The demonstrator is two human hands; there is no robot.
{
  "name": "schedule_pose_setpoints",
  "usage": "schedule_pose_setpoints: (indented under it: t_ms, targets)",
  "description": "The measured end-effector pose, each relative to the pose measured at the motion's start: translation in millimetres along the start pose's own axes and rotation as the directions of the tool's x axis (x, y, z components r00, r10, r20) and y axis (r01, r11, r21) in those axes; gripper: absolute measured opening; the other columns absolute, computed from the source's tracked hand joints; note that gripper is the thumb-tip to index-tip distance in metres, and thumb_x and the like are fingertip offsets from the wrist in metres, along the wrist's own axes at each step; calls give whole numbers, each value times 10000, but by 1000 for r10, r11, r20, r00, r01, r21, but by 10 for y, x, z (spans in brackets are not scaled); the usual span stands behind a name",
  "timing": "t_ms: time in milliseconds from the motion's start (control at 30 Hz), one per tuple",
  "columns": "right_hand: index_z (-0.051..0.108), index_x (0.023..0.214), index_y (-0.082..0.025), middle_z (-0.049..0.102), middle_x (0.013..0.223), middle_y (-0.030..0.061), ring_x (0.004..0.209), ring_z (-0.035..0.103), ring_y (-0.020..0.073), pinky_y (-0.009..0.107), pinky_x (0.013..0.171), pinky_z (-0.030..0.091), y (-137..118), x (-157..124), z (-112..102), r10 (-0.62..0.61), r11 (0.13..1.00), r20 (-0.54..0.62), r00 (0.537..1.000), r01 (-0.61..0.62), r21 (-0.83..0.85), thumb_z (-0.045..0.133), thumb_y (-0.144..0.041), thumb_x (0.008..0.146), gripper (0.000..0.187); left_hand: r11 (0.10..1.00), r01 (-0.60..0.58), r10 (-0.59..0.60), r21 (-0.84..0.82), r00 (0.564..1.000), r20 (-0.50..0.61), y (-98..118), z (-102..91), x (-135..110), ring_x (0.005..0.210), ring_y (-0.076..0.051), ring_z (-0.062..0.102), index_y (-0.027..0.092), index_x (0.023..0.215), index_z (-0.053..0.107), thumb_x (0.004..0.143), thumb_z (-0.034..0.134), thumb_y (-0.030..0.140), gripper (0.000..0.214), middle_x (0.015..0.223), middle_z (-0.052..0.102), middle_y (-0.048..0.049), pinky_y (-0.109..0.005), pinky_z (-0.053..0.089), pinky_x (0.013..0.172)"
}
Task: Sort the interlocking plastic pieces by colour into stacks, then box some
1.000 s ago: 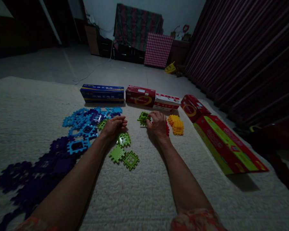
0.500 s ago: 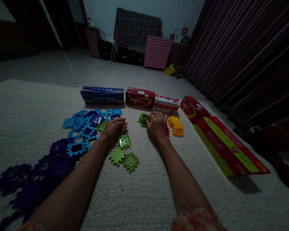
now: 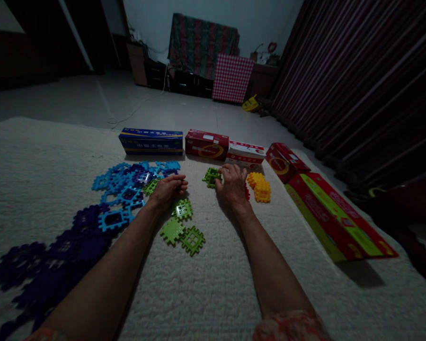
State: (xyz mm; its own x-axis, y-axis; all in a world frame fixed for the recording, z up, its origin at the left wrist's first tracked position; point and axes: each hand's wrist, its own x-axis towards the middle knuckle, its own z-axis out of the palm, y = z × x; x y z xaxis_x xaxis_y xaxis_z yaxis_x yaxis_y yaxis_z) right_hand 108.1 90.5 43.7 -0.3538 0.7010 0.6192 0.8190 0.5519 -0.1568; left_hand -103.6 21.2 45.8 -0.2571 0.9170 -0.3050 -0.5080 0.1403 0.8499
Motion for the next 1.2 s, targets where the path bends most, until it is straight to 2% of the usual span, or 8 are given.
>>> schedule_pose_setpoints:
  t_ms: [100,200,333,500,667,800,1133,1200]
  targets:
    - [666,969,-218,689,1097,115,1079,577,301,481,982,380,-101,14,-64,-26,997,10,1000,25,77,620,-189,837,143,1000,4,-4,-15,1000,-5,11,-4,1,543,-102,610,108,826,669,654,596,13,209,676,677,-52,-189,462,493]
    - [667,964,-225,675,1034,102,1005,608,256,398,895,463,-275,3,-115,-133,952,123,983,92,292,584,-175,859,143,1000,3,-3,-21,1000,4,17,-11,3,557,-103,615,107,836,669,643,589,17,228,691,680,-53,-190,464,506]
    - [672,1031,-215,676,1037,64,916,622,195,324,812,494,-485,-63,-151,-336,819,378,863,70,569,617,-172,828,215,999,-36,36,-36,999,-17,9,-15,14,558,-96,610,112,841,663,619,571,33,253,700,682,-44,-180,447,503]
    - [676,1014,-223,645,986,38,869,581,177,304,791,462,-597,-147,-194,-354,857,563,747,17,516,671,-256,842,175,992,-124,120,-38,989,-80,-7,-20,48,538,-84,586,122,848,663,589,574,66,280,681,665,-19,-178,423,505]
    - [654,932,-216,617,943,28,843,551,175,296,767,435,-637,-170,-196,-293,900,593,750,7,436,719,-278,808,153,992,-128,127,-7,986,-110,-8,-29,66,550,-84,588,131,840,660,584,581,88,272,687,661,-12,-181,422,523]
    - [643,873,-207,632,859,13,734,531,153,271,660,407,-614,-148,-162,-235,889,623,746,-95,448,738,-226,752,154,994,-107,105,-7,989,-105,2,-22,42,556,-88,583,130,841,661,587,579,72,273,685,657,-16,-185,425,521]
    - [631,799,-201,637,707,-13,632,567,137,267,600,435,-480,-114,-84,-221,638,686,694,-430,640,663,-303,778,109,999,-37,36,21,999,3,-8,-32,24,579,-104,619,120,813,662,613,572,9,246,717,677,-53,-186,469,512]
    - [615,798,-201,628,694,-13,612,564,138,268,582,435,-444,-70,-123,-199,620,677,708,-444,647,656,-319,786,125,999,-28,28,31,1000,8,-10,-37,26,577,-109,622,119,813,664,618,586,7,238,721,677,-60,-186,465,496]
